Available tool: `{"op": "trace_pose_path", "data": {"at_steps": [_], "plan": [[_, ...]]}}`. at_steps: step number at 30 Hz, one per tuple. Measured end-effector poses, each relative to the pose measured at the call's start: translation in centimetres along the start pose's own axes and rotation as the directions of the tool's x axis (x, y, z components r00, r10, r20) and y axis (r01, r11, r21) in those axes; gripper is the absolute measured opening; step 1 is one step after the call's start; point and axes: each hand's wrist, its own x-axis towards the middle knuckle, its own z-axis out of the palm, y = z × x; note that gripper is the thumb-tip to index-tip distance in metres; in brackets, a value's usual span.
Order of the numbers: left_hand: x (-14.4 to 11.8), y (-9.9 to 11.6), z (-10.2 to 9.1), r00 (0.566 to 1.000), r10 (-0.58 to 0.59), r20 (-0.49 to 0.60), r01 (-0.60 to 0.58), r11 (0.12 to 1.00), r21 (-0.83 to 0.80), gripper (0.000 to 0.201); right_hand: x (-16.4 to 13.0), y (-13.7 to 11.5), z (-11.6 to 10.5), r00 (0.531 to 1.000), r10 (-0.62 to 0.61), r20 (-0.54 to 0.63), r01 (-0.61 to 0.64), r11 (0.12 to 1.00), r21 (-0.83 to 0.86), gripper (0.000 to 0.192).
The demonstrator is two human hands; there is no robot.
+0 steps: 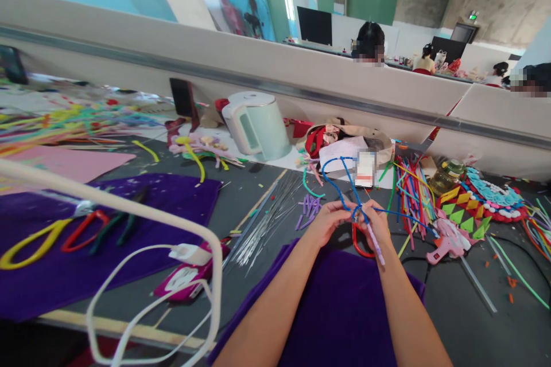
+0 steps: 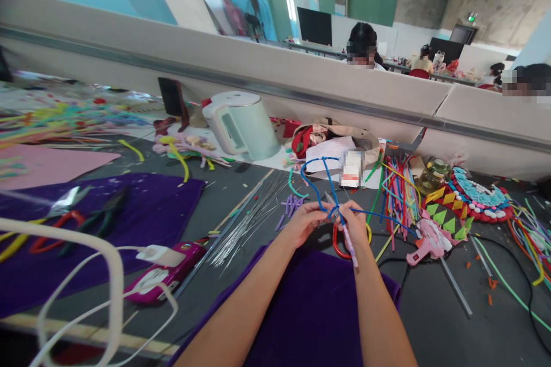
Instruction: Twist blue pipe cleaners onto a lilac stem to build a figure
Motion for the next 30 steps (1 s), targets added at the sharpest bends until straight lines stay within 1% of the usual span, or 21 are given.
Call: {"op": "trace_pose_path", "data": {"at_steps": [2,5,8,10,12,14,20,24,26,28,30], "plan": [[-0.2,0.1,0.2,0.999,0.027,-0.022,-0.026,0.999,0.035,0.019,-0.1,-0.1,0.1,1.0,0.009,0.026,-0.009,1.0,0.017,0.028],[-0.3,0.1,0.4,0.994,0.098,-0.054,-0.092,0.99,0.102,0.017,-0.1,-0.2,0.2,0.999,0.012,0.031,-0.012,1.0,0.019,0.029],[-0.3,0.3,0.5,0.983,0.184,-0.006,-0.18,0.969,0.168,0.016,-0.1,-0.2,0.2,0.999,0.001,0.04,-0.001,1.0,0.016,0.031],[-0.3,0.4,0.6,0.966,0.254,0.037,-0.256,0.943,0.212,0.014,-0.1,-0.2,0.2,0.999,0.0,0.054,-0.001,1.0,0.016,0.031],[-0.4,0.6,0.7,0.948,0.315,0.049,-0.317,0.913,0.257,0.012,-0.1,-0.2,0.2,0.998,0.006,0.067,-0.007,1.0,0.02,0.032],[-0.4,0.6,0.7,0.936,0.349,0.034,-0.344,0.894,0.289,0.011,-0.2,-0.3,0.3,0.997,0.01,0.08,-0.012,1.0,0.027,0.032],[-0.5,0.2,1.1,0.911,0.41,-0.046,-0.372,0.866,0.334,0.012,-0.4,-0.6,0.6,0.993,-0.002,0.114,-0.005,0.998,0.061,0.032],[-0.6,-0.4,1.8,0.884,0.456,-0.1,-0.404,0.854,0.328,0.01,-0.2,-0.4,0.5,0.997,-0.001,0.078,-0.003,0.999,0.048,0.032],[-0.6,-0.9,2.2,0.879,0.458,-0.135,-0.405,0.865,0.296,0.007,-0.2,-0.2,0.4,0.999,-0.007,0.048,0.006,0.999,0.036,0.03],[-0.5,-1.5,2.5,0.889,0.416,-0.189,-0.377,0.902,0.212,0.008,-0.3,-0.1,0.5,1.0,-0.013,0.013,0.013,1.0,0.017,0.029],[-0.3,-2.0,2.7,0.904,0.348,-0.246,-0.336,0.937,0.091,0.011,-0.3,0.0,0.7,0.998,-0.047,-0.029,0.047,0.999,-0.012,0.028]]}}
